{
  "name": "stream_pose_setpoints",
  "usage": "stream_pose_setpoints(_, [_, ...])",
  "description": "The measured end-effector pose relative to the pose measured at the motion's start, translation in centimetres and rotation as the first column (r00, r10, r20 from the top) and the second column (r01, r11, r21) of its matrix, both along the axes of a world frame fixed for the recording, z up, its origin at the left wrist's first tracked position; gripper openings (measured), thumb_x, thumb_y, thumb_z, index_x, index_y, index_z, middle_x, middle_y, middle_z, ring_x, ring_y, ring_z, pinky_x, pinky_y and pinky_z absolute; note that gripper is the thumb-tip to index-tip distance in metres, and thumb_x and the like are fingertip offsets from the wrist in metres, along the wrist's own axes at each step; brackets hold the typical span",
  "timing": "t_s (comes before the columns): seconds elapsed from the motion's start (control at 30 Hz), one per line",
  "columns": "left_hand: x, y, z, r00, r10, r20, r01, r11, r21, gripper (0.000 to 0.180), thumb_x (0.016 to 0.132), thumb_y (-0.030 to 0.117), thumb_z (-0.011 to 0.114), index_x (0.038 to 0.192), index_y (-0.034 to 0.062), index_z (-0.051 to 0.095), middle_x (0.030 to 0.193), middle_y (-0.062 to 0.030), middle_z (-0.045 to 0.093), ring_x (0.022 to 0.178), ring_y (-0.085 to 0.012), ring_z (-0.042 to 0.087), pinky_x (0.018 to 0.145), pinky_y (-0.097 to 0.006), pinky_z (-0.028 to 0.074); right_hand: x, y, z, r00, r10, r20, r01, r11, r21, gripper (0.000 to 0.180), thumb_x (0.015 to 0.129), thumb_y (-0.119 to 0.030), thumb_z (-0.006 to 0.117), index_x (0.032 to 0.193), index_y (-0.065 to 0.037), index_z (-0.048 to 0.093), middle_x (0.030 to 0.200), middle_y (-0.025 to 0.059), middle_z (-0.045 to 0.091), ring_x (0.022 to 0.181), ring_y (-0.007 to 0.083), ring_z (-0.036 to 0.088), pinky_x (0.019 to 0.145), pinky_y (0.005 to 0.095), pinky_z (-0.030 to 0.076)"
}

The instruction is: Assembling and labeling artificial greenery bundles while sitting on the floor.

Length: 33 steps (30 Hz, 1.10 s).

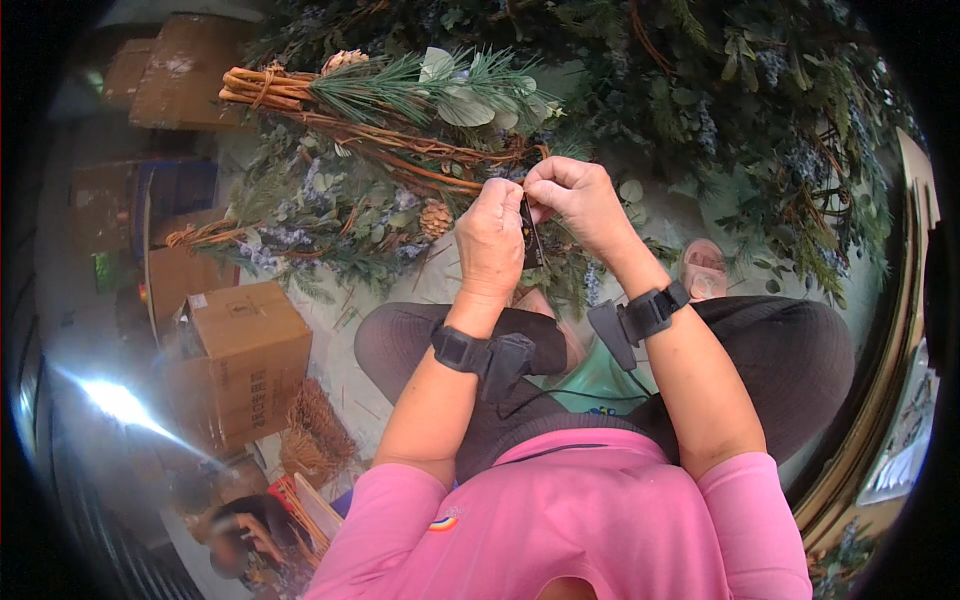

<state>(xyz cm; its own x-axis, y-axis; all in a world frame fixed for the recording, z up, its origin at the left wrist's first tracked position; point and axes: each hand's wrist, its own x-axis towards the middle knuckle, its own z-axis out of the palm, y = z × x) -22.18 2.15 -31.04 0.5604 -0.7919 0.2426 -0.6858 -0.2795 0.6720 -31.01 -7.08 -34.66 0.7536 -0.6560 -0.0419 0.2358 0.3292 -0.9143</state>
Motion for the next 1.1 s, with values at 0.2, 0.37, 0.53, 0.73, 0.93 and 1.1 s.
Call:
stream_pose_setpoints(0.2, [-0.1,0.0,-0.2,0.999,0.006,0.036,-0.006,1.0,-0.003,0.012,0.088,0.008,0.05,0.08,0.0015,0.054,0.057,-0.0025,0.047,0.052,-0.0098,0.044,0.049,-0.025,0.038,0.1,0.1,0.2,0.999,-0.012,0.048,0.009,0.998,0.062,0.01,0.08,-0.006,0.056,0.076,0.002,0.057,0.069,0.0018,0.057,0.059,0.0092,0.056,0.056,0.0228,0.047])
stream_pose_setpoints(0.37, [0.1,0.1,-0.1,0.998,-0.017,0.059,0.016,1.0,0.016,0.011,0.088,0.01,0.051,0.08,0.0024,0.054,0.057,-0.0047,0.049,0.052,-0.0121,0.047,0.05,-0.027,0.04,-0.1,0.0,0.5,0.999,-0.038,-0.031,0.034,0.994,-0.099,0.01,0.08,-0.008,0.056,0.075,0.001,0.056,0.065,0.0025,0.056,0.057,0.0091,0.055,0.055,0.0235,0.046])
stream_pose_setpoints(0.53, [-0.2,0.5,-0.1,0.98,0.028,0.196,-0.04,0.997,0.06,0.013,0.088,0.014,0.053,0.081,0.003,0.054,0.06,-0.0085,0.053,0.053,-0.0175,0.052,0.051,-0.03,0.042,-0.7,-0.5,0.3,0.987,-0.025,-0.161,-0.019,0.964,-0.264,0.013,0.078,-0.012,0.056,0.074,0.001,0.056,0.062,0.0051,0.055,0.053,0.0104,0.054,0.053,0.0257,0.044])
stream_pose_setpoints(0.73, [-0.4,2.6,1.6,0.98,-0.025,-0.197,0.024,1.0,-0.011,0.02,0.085,0.005,0.053,0.105,0.0061,0.056,0.067,-0.0015,0.058,0.051,-0.0052,0.048,0.046,-0.02,0.04,-1.4,-1.1,-1.3,0.996,-0.052,-0.076,0.056,0.996,0.062,0.011,0.079,-0.011,0.057,0.076,-0.001,0.058,0.068,0.001,0.059,0.066,0.0089,0.056,0.063,0.0243,0.047])
stream_pose_setpoints(0.93, [2.3,5.6,4.9,0.975,0.215,0.05,-0.2,0.958,-0.207,0.016,0.085,0.005,0.053,0.101,0.0013,0.052,0.083,-0.0044,0.056,0.063,-0.0056,0.049,0.055,-0.02,0.042,-2.7,-0.9,-2.0,0.963,-0.096,-0.253,0.097,0.995,-0.009,0.021,0.077,-0.018,0.062,0.084,0.001,0.06,0.077,0.0032,0.06,0.073,0.0113,0.055,0.069,0.0264,0.045])
stream_pose_setpoints(1.1, [2.7,3.9,5.8,0.954,0.267,0.135,-0.228,0.941,-0.252,0.042,0.081,0.015,0.06,0.117,0.0006,0.043,0.115,-0.0138,0.048,0.102,-0.0226,0.049,0.084,-0.033,0.04,-2.5,-1.2,-5.4,0.964,-0.122,-0.238,0.033,0.937,-0.347,0.016,0.07,-0.013,0.065,0.079,-0.001,0.059,0.069,0.0072,0.058,0.067,0.0148,0.055,0.065,0.0292,0.044])
